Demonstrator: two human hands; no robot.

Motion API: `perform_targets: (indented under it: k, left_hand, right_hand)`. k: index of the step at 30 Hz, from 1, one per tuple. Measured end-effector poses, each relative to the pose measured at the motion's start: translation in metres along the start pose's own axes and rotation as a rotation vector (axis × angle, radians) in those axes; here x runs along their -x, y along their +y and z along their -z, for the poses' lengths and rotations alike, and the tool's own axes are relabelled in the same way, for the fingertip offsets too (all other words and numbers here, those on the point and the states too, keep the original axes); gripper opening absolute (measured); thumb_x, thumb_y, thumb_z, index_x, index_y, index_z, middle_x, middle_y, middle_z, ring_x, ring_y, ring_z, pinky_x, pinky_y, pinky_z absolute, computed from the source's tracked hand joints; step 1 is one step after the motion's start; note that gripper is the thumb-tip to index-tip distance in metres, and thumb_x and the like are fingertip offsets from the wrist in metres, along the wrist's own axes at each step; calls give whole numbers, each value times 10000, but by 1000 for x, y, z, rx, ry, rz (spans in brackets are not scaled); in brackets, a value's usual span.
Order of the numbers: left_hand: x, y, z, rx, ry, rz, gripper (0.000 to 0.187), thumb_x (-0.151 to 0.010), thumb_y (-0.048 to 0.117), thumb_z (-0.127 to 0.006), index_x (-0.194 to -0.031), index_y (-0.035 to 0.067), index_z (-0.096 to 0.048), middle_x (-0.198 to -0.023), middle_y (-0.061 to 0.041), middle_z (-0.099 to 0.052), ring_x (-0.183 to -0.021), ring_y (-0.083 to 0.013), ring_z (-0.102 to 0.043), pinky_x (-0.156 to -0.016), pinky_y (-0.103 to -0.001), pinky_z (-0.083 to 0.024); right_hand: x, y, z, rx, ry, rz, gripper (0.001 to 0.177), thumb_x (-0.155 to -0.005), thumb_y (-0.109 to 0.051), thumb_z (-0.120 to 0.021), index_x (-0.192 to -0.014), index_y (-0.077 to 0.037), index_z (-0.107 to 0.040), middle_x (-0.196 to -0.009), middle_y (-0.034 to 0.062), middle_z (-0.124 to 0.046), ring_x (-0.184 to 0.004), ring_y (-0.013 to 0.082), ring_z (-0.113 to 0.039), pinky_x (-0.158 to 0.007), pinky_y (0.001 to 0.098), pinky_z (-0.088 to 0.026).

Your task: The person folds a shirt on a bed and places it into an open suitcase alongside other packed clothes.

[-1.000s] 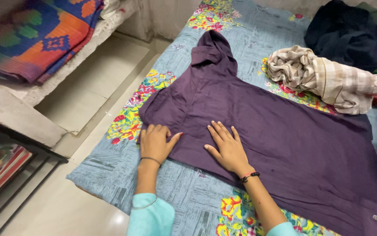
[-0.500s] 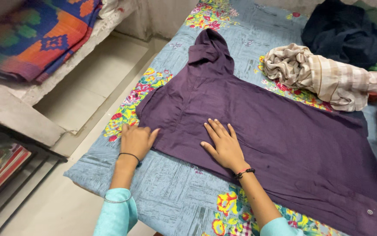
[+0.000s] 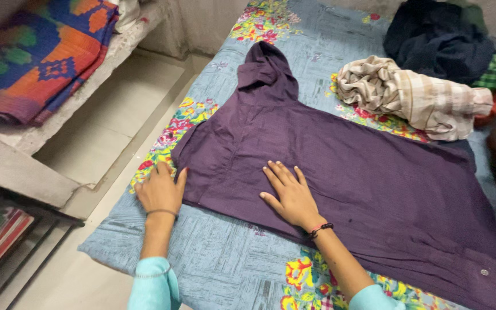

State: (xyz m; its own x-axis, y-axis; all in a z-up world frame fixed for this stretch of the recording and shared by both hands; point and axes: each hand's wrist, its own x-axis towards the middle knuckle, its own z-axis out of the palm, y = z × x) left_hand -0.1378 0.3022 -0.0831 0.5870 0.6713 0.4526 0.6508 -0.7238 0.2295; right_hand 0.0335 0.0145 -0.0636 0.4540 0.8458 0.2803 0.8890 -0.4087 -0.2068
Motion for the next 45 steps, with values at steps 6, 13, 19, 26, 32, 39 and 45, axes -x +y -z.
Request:
perform_targets:
  k: [6, 13, 19, 26, 32, 39, 45]
  left_hand:
    - [-29, 1, -2, -103, -92, -74, 420, -901, 546, -699, -794, 144, -756, -925, -62, -729, -1014, -288, -630, -888, -518, -401]
    - [-29, 16, 17, -236, -63, -53, 413, -825, 486, -755, -1012, 118, -738, -1123, -78, -693, -1093, -292, -589, -895, -553, -395]
    - [-47, 73, 43, -201, 144, -200, 623, -824, 418, -737, -1320, 76, -577, -1301, -138, -606, -1252, -350, -516, -976, -567, -406]
    - [-68, 139, -35, 380, -145, -570, 651, -941, 332, -664, -1505, 81, -457, -1510, -170, -512, -1339, -340, -493, -1060, -485, -405]
    - [-102, 89, -107, 226, -150, -518, 654, -953, 448, -581, -1460, 51, -474, -1532, -174, -473, -1392, -343, -441, -1104, -467, -362]
    - [-127, 129, -134, -240, -352, -254, 553, -901, 326, -574, -1373, 38, -590, -1491, -142, -523, -1356, -301, -485, -1041, -442, -413]
    - [-130, 196, -89, 55, -384, -294, 441, -943, 370, -596, -1241, 64, -705, -1437, -109, -600, -1374, -304, -493, -1090, -503, -399]
  right_hand:
    - [0, -2, 3, -17, 0, -14, 684, -968, -513, -538, -1516, -115, -445, -1605, 73, -396, -1500, 244, -325, -1210, 519, -186]
    - [0, -1, 1, -15, 11, 0, 674, -976, -501, -535, -1518, -110, -445, -1606, 88, -399, -1502, 256, -325, -1208, 517, -193]
    - [-1, -2, 2, -2, 20, 4, 677, -969, -502, -543, -1510, -107, -447, -1599, 92, -402, -1495, 259, -327, -1202, 524, -188]
    - [-1, -5, 8, -24, 11, -1, 678, -963, -480, -559, -1506, -89, -451, -1593, 103, -404, -1494, 266, -327, -1206, 524, -176]
    - [-2, -5, 12, -66, -12, -15, 674, -972, -478, -564, -1508, -85, -452, -1600, 100, -398, -1499, 268, -317, -1207, 528, -167]
    - [-4, -4, 11, -67, -26, -23, 674, -981, -465, -564, -1517, -77, -438, -1599, 103, -385, -1505, 268, -298, -1209, 535, -150]
    - [-37, 8, 34, -201, -66, -106, 550, -947, -424, -647, -1400, -124, -563, -1512, 129, -478, -1432, 308, -406, -1163, 568, -240]
